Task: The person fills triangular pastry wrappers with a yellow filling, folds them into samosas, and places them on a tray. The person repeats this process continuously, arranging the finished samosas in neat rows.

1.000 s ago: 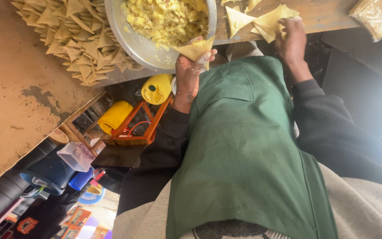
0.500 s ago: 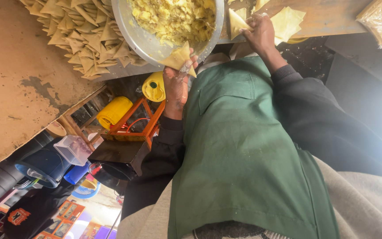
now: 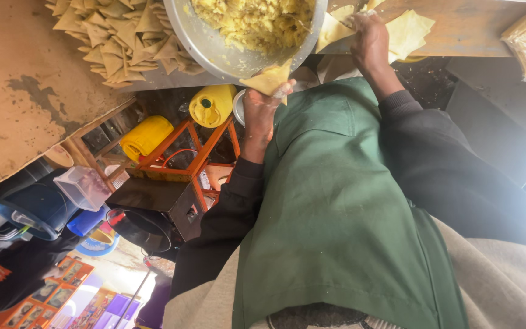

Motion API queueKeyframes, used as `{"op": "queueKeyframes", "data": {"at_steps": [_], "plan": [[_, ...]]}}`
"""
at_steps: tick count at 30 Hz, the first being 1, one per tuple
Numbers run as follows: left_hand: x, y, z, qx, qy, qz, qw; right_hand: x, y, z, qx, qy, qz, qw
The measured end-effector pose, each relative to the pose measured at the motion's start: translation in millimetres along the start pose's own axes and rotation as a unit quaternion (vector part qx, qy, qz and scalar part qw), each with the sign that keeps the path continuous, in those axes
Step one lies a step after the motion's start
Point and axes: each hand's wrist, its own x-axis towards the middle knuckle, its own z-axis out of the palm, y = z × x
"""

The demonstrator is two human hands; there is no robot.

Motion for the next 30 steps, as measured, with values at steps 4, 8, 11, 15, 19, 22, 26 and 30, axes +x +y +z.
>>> {"op": "queueKeyframes", "data": {"at_steps": [4, 8, 11, 15, 19, 22, 26, 30], "plan": [[2, 6, 18, 0.072, -0.052, 0.106, 0.990, 12, -11, -4, -0.116, 0.008, -0.060, 0.991], [-1, 27, 34, 0.172, -0.128, 0.227, 0.950, 24, -23, -8, -0.154, 0.015, -0.071, 0.985], [-5, 45, 44, 0.219, -0.156, 0.286, 0.920, 24, -29, -11, -0.141, 0.053, -0.082, 0.985], [-8, 59, 57, 0.154, -0.186, 0.207, 0.948, 25, -35, -27, -0.051, 0.044, -0.051, 0.996], [-4, 56, 65, 0.202, -0.156, 0.213, 0.943, 16, -32, -58, 0.356, 0.021, 0.092, 0.930], [3, 50, 69, 0.244, -0.145, 0.243, 0.928, -2, -28, -89, 0.575, 0.028, 0.277, 0.769], [8, 46, 78, 0.248, -0.166, 0.257, 0.919, -31, -24, -131, 0.549, 0.037, 0.294, 0.782], [12, 51, 86, 0.199, -0.215, 0.195, 0.936, -44, -20, -170, 0.594, 0.021, 0.289, 0.751]]}}
